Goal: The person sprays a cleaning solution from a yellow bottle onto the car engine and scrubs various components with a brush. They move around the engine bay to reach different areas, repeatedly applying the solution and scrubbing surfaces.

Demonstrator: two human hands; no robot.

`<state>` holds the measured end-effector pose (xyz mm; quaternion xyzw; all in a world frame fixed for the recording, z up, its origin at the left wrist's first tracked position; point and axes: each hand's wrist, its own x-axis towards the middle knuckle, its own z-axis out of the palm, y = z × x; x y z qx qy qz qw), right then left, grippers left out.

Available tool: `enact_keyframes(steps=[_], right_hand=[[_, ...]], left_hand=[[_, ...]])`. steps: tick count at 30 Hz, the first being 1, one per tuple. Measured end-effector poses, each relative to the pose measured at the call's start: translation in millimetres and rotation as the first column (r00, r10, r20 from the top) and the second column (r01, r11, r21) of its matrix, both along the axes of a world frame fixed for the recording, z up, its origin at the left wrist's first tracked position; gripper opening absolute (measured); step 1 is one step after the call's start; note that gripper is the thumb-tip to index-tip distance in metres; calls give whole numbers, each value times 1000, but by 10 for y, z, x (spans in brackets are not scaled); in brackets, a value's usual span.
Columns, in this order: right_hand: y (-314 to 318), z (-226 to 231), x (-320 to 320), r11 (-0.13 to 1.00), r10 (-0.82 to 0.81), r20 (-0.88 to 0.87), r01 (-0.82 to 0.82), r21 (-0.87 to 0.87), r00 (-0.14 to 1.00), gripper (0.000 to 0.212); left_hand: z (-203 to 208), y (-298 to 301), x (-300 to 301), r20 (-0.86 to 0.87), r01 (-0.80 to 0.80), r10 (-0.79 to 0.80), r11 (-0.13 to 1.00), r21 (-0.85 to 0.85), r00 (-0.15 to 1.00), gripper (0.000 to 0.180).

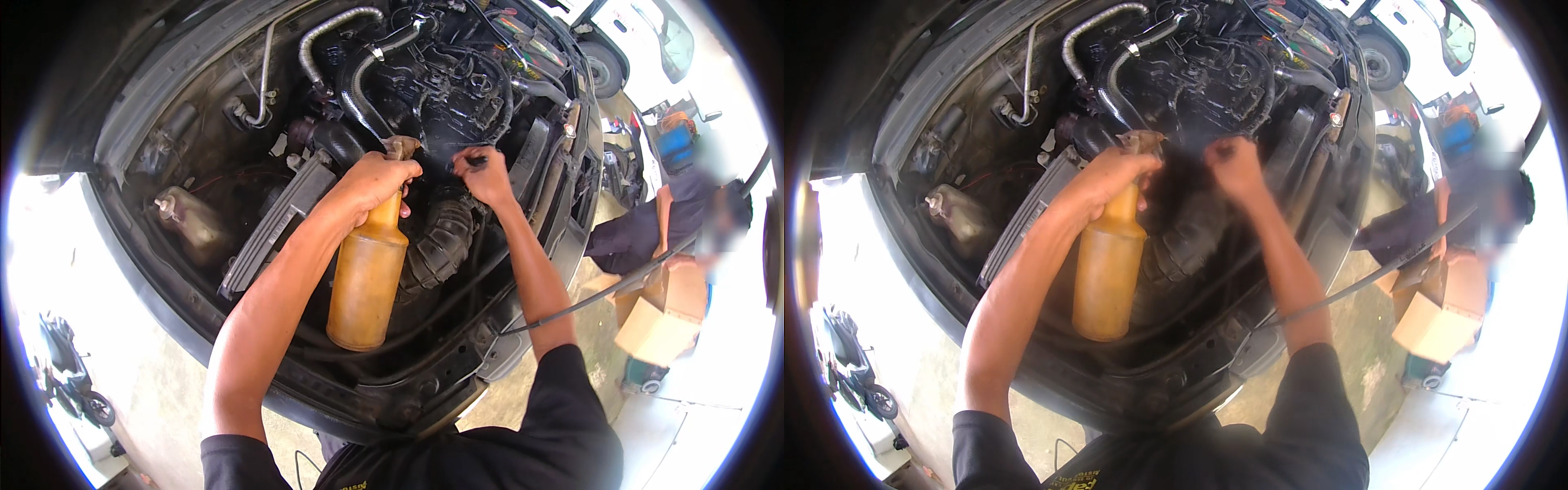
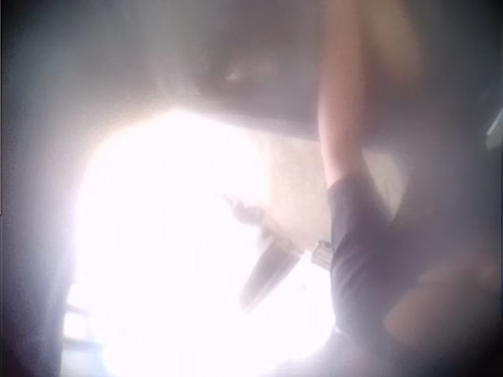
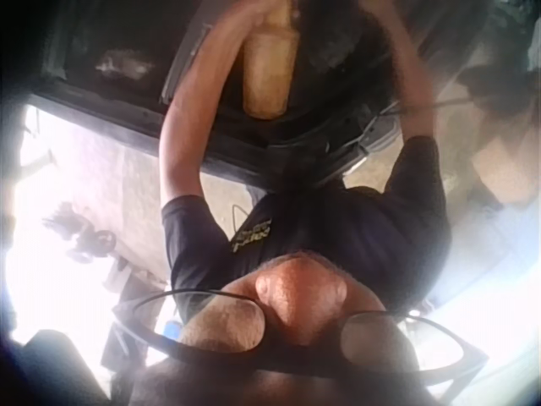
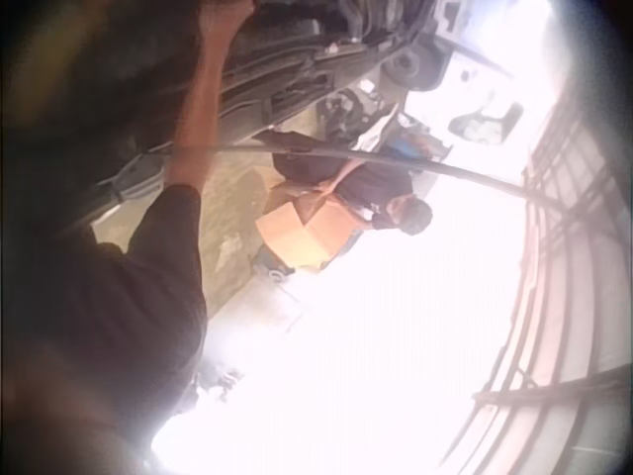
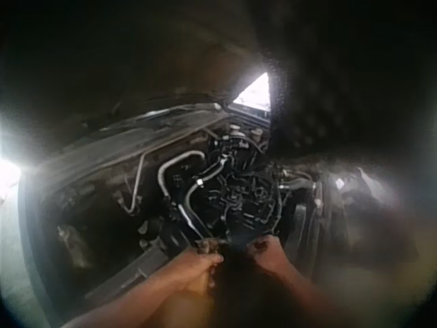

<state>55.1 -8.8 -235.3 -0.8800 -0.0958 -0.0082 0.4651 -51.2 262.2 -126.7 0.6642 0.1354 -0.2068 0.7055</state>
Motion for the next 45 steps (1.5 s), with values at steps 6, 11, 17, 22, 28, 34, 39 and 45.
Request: enact_keyframes(steps=[6, 11, 17, 22, 28, 34, 39, 45], right_hand=[[39, -94, -48, 980, 62, 43, -53, -189, 997, 11], [119, -57, -132, 983, 12, 376, -79, 164, 926, 18], [156, 35, -127, 987, 90, 305, -126, 101, 948, 10], [160, 72, -136, 938, 277, -70, -286, -199, 958, 9], [207, 20, -160, 955, 265, 239, -220, -198, 934, 10], [111, 133, 3, 980, -9, 340, -60, 191, 940, 11], [115, 467, 375, 998, 60, 502, -38, -53, 863, 15], [57, 859, 828, 937, 45, 114, -3, -350, 992, 18]], left_hand=[[-12, 12, 3, 9, -14, 14, 1000, -4, 1000, 23], [2, 12, -5, 42, -26, 29, 997, -66, 999, 22], [27, 41, -5, 18, -15, 15, 999, -40, 1000, 20], [70, 71, -13, 28, 27, -27, 999, -23, 999, 21], [116, 68, -58, 51, -42, 45, 998, -48, 998, 20], [144, 114, -52, 31, -3, 2, 1000, 21, 1000, 24], [174, 98, -61, 67, -13, 15, 1000, -24, 998, 29], [258, 108, -120, 51, -61, 61, 998, 0, 997, 32]])
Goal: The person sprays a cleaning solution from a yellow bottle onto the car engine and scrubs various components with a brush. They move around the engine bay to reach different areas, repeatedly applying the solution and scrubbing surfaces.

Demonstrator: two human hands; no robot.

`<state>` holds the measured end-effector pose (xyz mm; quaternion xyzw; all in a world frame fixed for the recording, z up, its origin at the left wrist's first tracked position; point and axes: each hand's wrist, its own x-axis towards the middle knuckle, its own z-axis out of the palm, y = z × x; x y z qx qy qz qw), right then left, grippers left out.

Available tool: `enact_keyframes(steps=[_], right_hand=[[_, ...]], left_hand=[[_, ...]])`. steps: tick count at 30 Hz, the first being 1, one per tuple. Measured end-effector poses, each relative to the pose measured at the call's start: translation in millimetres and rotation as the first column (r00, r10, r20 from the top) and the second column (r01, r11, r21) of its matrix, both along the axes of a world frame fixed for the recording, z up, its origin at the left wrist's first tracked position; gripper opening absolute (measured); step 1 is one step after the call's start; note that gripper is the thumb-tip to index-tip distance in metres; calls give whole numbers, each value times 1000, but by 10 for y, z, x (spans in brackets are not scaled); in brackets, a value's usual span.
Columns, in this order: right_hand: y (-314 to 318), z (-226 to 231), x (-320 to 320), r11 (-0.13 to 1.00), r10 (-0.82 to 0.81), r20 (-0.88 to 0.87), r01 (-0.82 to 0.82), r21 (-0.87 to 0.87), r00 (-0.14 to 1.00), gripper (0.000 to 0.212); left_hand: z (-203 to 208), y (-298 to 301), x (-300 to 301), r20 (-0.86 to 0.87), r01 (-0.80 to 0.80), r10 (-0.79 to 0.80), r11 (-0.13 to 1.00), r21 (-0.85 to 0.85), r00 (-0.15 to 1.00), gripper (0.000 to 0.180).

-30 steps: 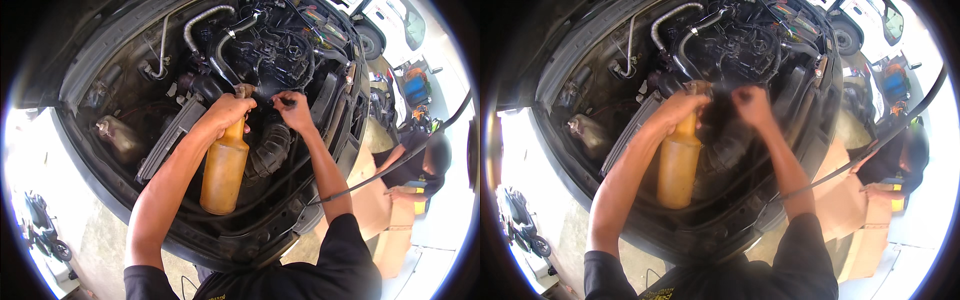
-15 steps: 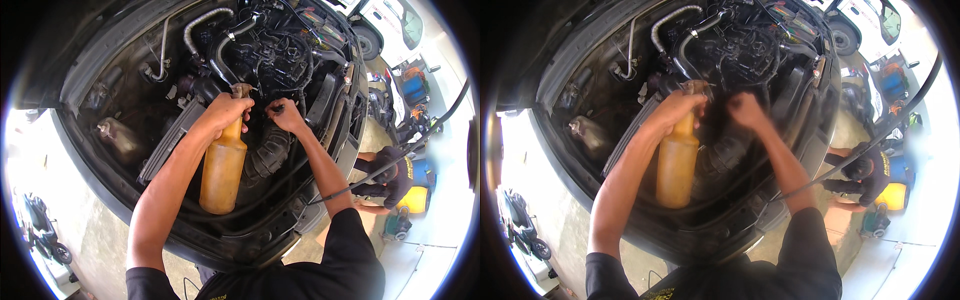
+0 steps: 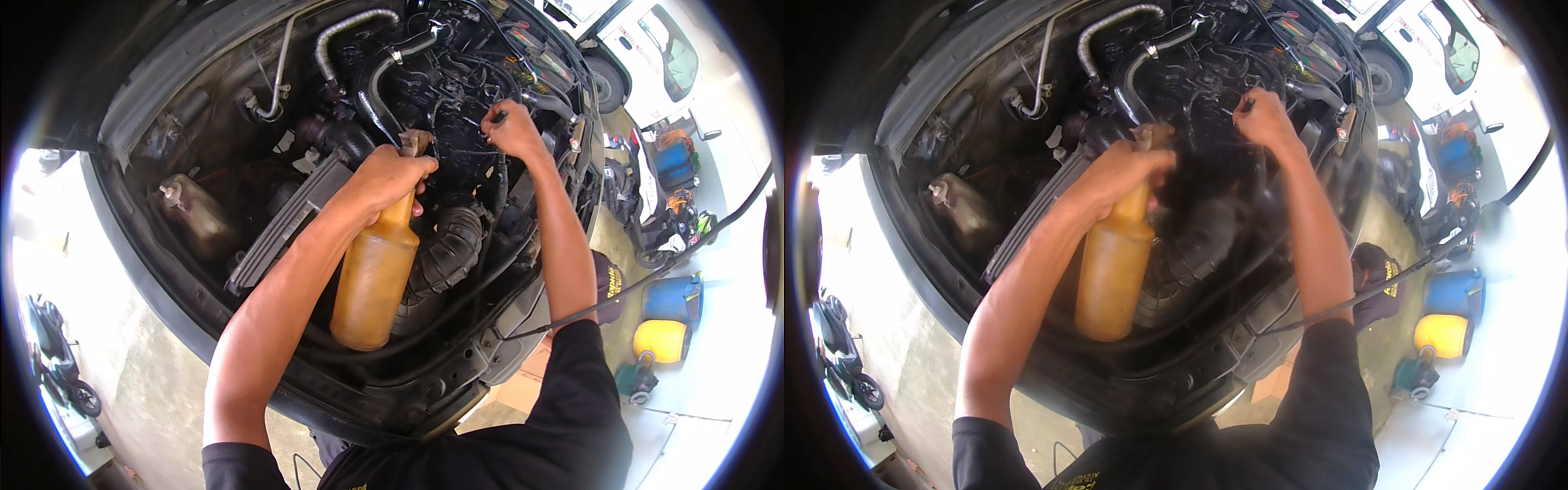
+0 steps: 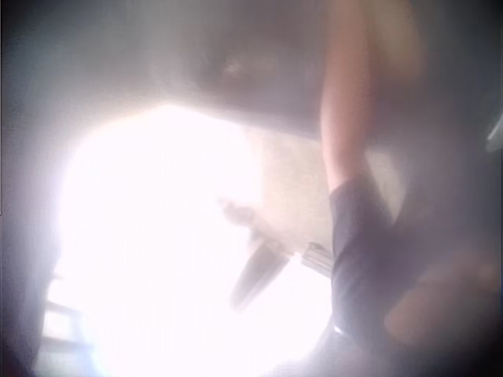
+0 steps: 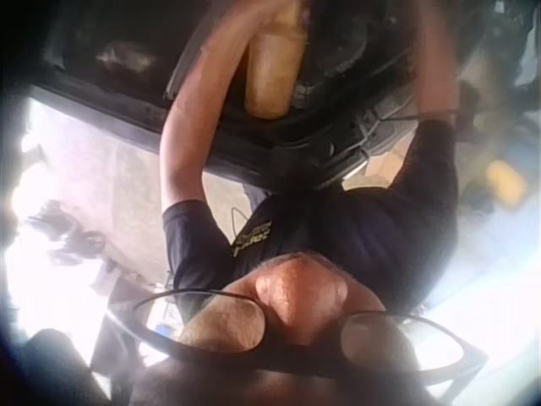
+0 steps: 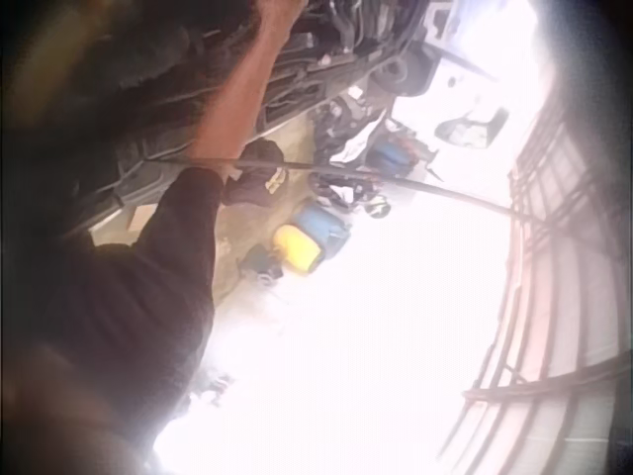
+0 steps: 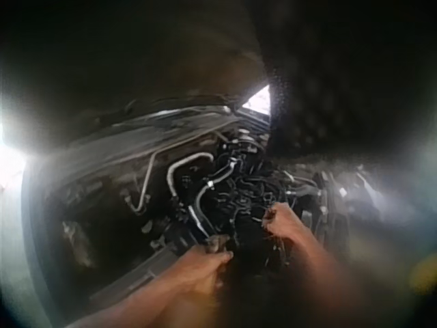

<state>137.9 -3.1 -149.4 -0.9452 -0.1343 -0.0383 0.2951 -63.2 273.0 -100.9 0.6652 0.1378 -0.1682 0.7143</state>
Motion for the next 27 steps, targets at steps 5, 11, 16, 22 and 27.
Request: enact_keyframes(steps=[5, 11, 16, 22, 27], right_hand=[[-66, 41, -2, 990, 143, 96, -142, -17, 985, 14], [-7, 111, -126, 935, 238, 129, -264, 239, 963, 12], [17, 198, -213, 989, 129, -110, -135, -54, 986, 11], [120, 168, -157, 928, 331, 141, -296, -226, 933, 12], [182, 77, -183, 961, 127, 129, -90, -263, 983, 12]], left_hand=[[56, 62, -3, 68, 65, -62, 997, -45, 996, 38], [38, 49, 28, 23, 35, -35, 999, 0, 999, 44], [23, 86, 64, 39, 51, -51, 999, -7, 998, 50], [11, 62, 42, 34, 23, -22, 1000, -10, 999, 51], [53, 86, 47, 46, 12, -12, 1000, 1, 999, 51]])
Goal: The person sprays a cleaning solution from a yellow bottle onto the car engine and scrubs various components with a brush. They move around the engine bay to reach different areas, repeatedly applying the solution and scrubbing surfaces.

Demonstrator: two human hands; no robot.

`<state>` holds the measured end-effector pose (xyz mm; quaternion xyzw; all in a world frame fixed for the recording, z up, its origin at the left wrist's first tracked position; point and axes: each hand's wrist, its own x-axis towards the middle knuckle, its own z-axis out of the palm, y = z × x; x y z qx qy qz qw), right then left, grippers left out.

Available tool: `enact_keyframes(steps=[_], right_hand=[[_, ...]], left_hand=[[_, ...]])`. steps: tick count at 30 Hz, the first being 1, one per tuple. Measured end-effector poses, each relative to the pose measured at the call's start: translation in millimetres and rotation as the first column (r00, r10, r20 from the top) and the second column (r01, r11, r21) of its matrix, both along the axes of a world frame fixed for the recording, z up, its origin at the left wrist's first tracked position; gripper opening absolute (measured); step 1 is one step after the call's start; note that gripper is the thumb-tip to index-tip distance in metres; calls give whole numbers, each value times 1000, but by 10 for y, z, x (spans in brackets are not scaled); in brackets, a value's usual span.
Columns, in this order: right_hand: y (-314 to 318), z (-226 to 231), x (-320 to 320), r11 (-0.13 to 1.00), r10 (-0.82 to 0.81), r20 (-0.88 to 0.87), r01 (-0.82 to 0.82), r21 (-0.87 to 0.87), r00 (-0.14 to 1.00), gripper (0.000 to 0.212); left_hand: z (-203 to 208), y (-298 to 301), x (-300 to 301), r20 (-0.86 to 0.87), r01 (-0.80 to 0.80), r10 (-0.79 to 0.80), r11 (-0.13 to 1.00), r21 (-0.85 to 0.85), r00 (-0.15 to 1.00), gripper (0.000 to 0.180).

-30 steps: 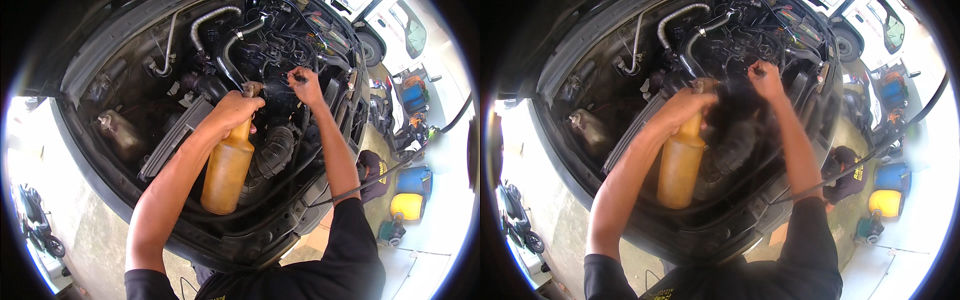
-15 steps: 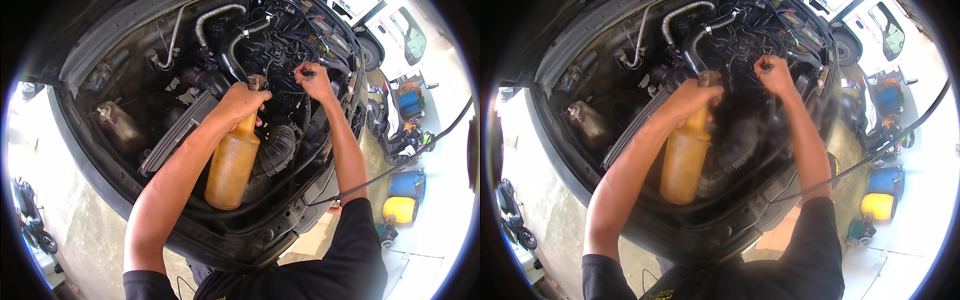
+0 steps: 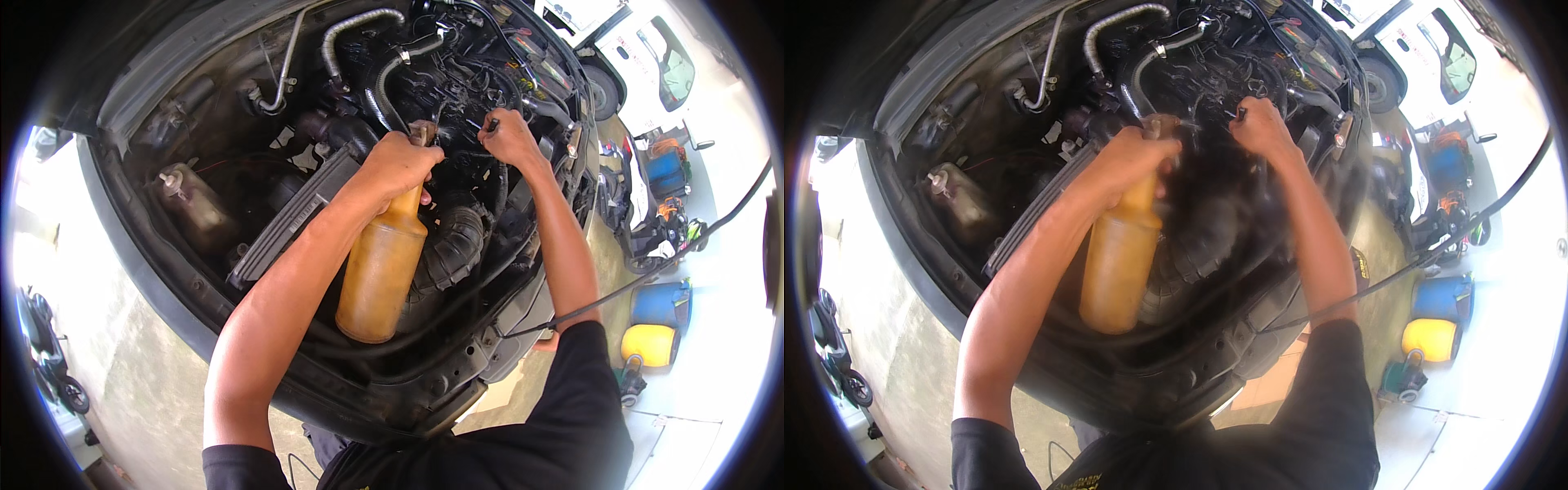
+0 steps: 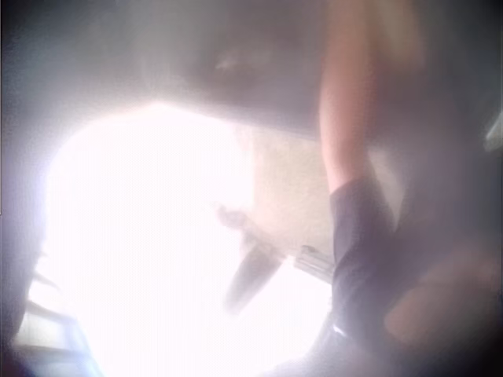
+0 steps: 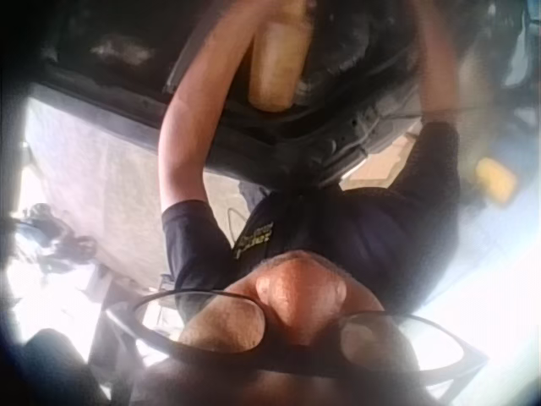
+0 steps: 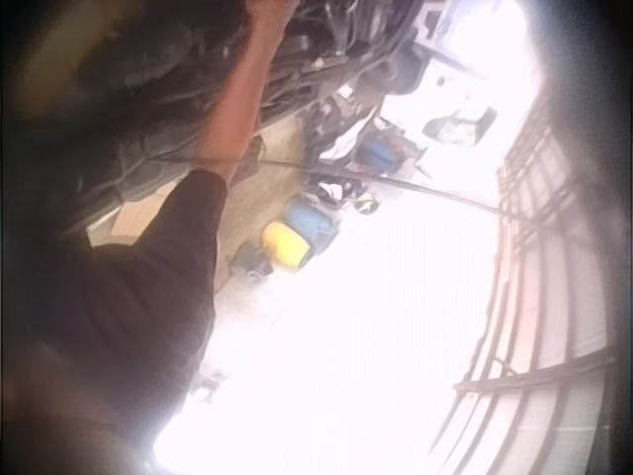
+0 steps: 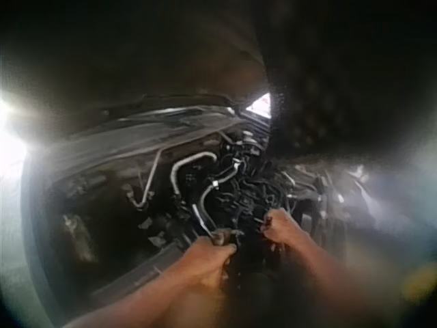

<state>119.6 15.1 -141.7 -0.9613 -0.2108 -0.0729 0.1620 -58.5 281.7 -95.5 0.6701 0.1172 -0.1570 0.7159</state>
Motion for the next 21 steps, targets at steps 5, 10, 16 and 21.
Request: enact_keyframes(steps=[5, 10, 16, 21], right_hand=[[77, 22, -49, 961, 239, -153, -212, 175, 959, 14], [34, -17, -68, 979, 176, -87, -165, 121, 981, 12], [-55, -372, -178, 961, 277, 43, -276, -22, 960, 10], [-13, -596, -311, 896, 165, 244, -248, 367, 956, 9]], left_hand=[[65, 61, 21, -5, -24, 24, 999, 25, 1000, 37], [56, 51, 9, 8, -54, 54, 998, 6, 998, 29], [21, 62, 34, 13, -18, 18, 1000, -16, 1000, 32], [47, 51, 23, -19, -3, 2, 1000, -8, 1000, 36]])
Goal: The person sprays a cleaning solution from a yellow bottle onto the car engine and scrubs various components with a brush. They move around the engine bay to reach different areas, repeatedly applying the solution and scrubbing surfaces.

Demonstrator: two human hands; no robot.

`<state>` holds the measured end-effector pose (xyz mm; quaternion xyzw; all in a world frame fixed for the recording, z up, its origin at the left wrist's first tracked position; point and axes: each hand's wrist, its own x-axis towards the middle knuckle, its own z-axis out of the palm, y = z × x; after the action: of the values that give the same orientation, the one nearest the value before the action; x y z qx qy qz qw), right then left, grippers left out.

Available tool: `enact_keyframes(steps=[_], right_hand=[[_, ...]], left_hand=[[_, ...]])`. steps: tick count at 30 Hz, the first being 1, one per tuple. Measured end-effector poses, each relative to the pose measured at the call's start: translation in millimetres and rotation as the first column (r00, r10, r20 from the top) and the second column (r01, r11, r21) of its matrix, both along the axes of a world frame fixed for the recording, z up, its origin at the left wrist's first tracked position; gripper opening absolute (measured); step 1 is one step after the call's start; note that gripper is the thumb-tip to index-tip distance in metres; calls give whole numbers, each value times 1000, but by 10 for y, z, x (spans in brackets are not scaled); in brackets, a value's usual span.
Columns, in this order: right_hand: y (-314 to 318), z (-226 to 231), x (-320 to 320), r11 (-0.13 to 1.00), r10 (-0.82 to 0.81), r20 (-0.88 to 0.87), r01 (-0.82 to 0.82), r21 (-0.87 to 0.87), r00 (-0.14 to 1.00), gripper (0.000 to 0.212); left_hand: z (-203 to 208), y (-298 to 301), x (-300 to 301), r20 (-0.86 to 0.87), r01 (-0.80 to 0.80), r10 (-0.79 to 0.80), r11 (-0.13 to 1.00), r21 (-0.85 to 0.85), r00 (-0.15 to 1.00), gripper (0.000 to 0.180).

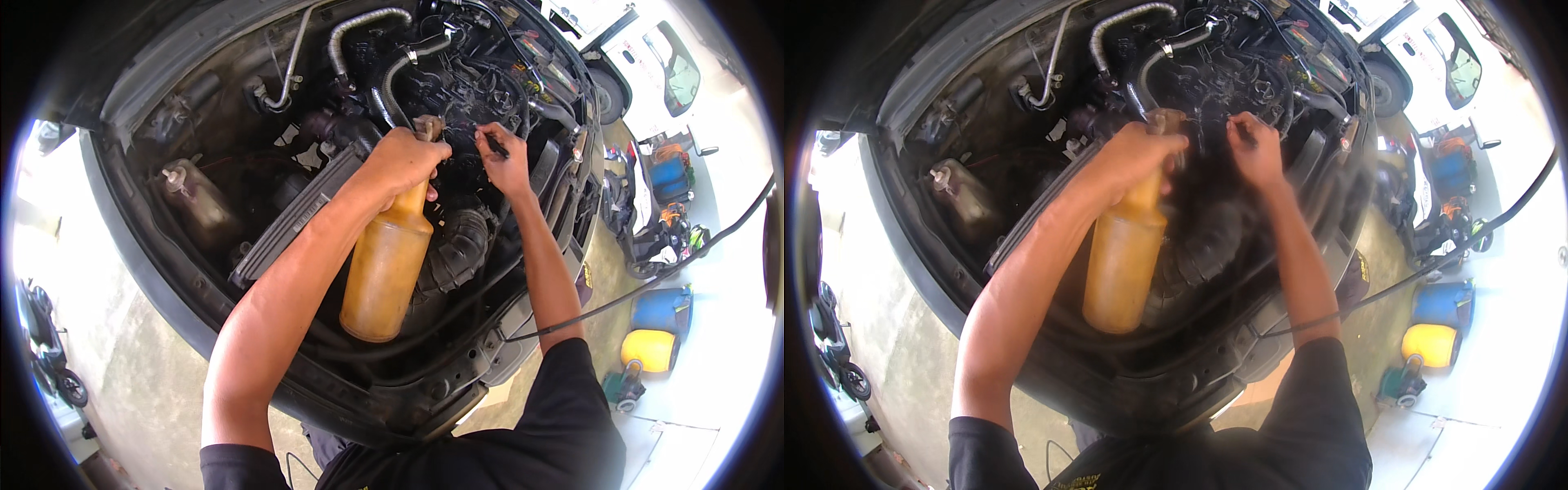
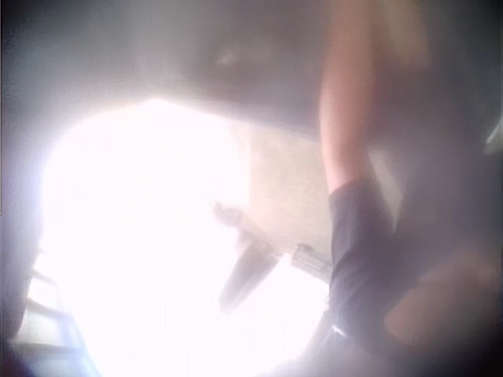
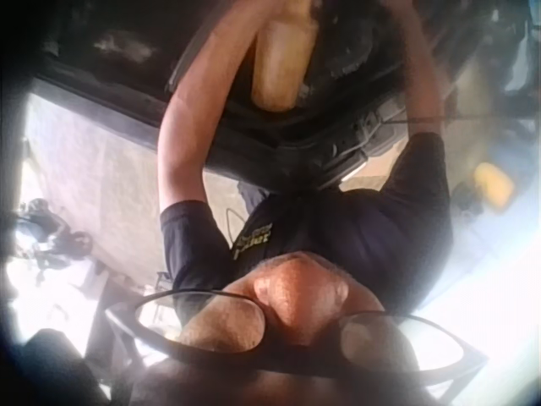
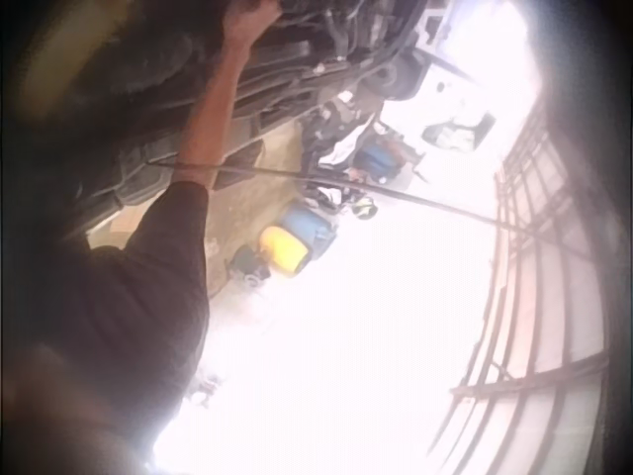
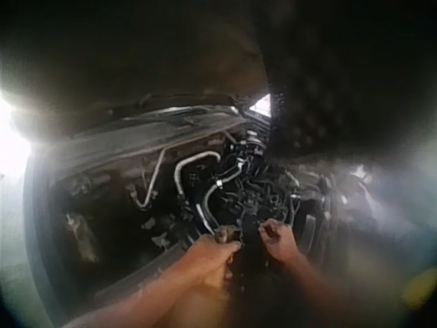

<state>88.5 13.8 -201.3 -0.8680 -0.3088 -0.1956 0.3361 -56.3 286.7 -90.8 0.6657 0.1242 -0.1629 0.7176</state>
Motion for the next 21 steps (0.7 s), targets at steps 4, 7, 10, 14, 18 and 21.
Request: enact_keyframes(steps=[4, 7, 10, 14, 18, 21], right_hand=[[2, -36, 5, 971, -76, -18, 69, -228, 997, 7], [-32, -47, 23, 981, -89, -73, 75, -178, 993, 8], [-62, -69, 26, 971, -24, -79, 4, -237, 997, 8], [-59, -69, 69, 924, -115, 38, 120, -363, 993, 9], [-78, -17, 177, 942, 143, 25, -128, -310, 989, 14], [-98, 8, 254, 802, -49, -142, -46, -596, 989, 12]], left_hand=[[24, -1, 4, 5, -28, 28, 1000, 5, 1000, 35], [16, 6, -6, 2, -4, 4, 1000, 24, 1000, 33], [1, 12, 3, 25, -19, 19, 999, 28, 1000, 32], [-6, -11, -7, 23, -19, 19, 1000, -1, 1000, 31], [9, -20, -20, 13, -38, 38, 999, 13, 999, 35], [15, -9, -15, 11, -39, 39, 999, 19, 999, 38]])
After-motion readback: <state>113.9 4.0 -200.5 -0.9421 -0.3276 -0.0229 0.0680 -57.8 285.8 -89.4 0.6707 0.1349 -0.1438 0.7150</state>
